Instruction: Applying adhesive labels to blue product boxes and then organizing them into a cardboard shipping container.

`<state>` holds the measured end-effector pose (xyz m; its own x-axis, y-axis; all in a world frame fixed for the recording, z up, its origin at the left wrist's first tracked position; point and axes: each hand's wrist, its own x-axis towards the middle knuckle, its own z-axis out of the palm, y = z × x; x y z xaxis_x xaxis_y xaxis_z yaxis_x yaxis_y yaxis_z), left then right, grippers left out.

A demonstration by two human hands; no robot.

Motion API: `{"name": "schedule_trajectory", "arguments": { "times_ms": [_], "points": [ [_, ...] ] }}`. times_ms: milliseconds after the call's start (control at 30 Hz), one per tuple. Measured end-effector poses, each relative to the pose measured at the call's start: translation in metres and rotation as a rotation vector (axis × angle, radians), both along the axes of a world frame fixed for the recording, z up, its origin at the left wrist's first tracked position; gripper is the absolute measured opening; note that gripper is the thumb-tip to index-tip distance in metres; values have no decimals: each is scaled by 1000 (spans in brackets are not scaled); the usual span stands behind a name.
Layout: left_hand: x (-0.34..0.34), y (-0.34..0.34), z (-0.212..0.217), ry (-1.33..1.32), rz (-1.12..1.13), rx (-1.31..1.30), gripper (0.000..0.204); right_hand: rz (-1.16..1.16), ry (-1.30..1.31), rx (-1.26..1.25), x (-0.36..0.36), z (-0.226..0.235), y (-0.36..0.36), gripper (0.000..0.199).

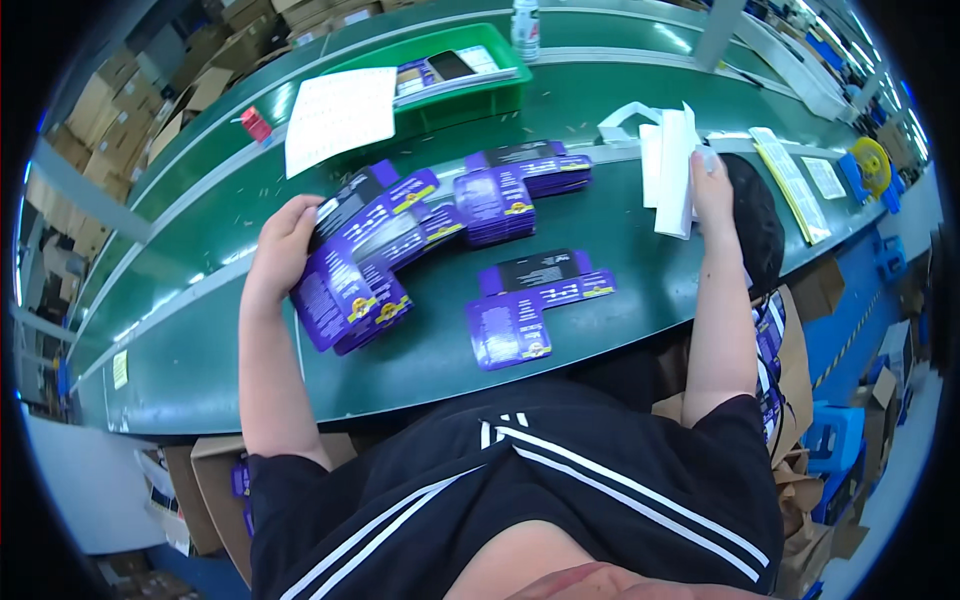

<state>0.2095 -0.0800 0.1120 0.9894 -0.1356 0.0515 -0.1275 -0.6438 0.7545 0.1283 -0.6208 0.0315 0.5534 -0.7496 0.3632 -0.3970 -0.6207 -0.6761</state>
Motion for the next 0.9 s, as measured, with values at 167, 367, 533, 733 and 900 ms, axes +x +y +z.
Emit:
{"name": "schedule_trajectory", "arguments": {
  "times_ms": [167,367,533,733,900],
  "points": [
    [3,3,-7,25,-60,124,31,509,-108,150,-6,32,115,40],
    [16,-7,-24,-92,-103,664,39,1020,558,1104,-57,5,318,82],
    [49,21,-48,31,-245,538,46,760,463,1389,-31,24,378,81],
    [82,13,-56,587,-434,260,54,773,354,1316,-7,-7,405,71],
    [78,35,-62,717,-466,146,49,859,355,1261,-4,-24,402,58]
  ]
}}
